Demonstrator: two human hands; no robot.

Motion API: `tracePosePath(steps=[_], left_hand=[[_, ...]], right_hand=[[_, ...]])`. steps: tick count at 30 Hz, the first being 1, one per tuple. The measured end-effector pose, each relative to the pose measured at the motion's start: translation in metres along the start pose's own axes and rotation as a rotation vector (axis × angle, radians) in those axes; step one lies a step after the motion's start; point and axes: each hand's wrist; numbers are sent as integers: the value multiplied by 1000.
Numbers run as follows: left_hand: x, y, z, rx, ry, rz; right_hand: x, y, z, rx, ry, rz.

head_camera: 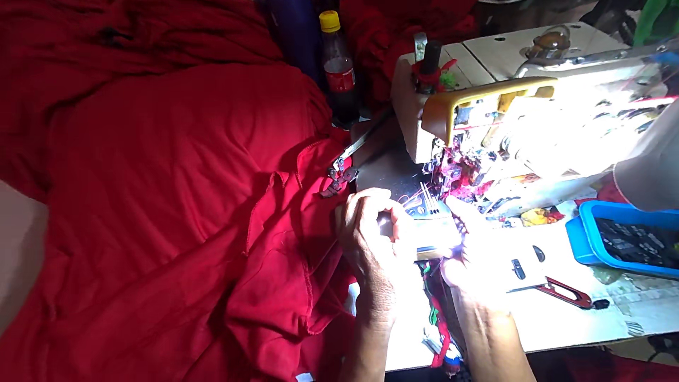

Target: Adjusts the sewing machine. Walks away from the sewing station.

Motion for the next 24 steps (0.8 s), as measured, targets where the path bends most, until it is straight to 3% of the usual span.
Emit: tracePosePath(steps=[24], left_hand=[[-1, 0, 0, 0, -4, 28]], right_hand=[[2, -3, 0, 68, -20, -42]])
Point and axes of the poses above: each hand's wrist, its own z-axis away from the middle knuckle, its own y-axis out of the palm, x = y × z, and after that the axes turned 9 degrees about z, right-handed
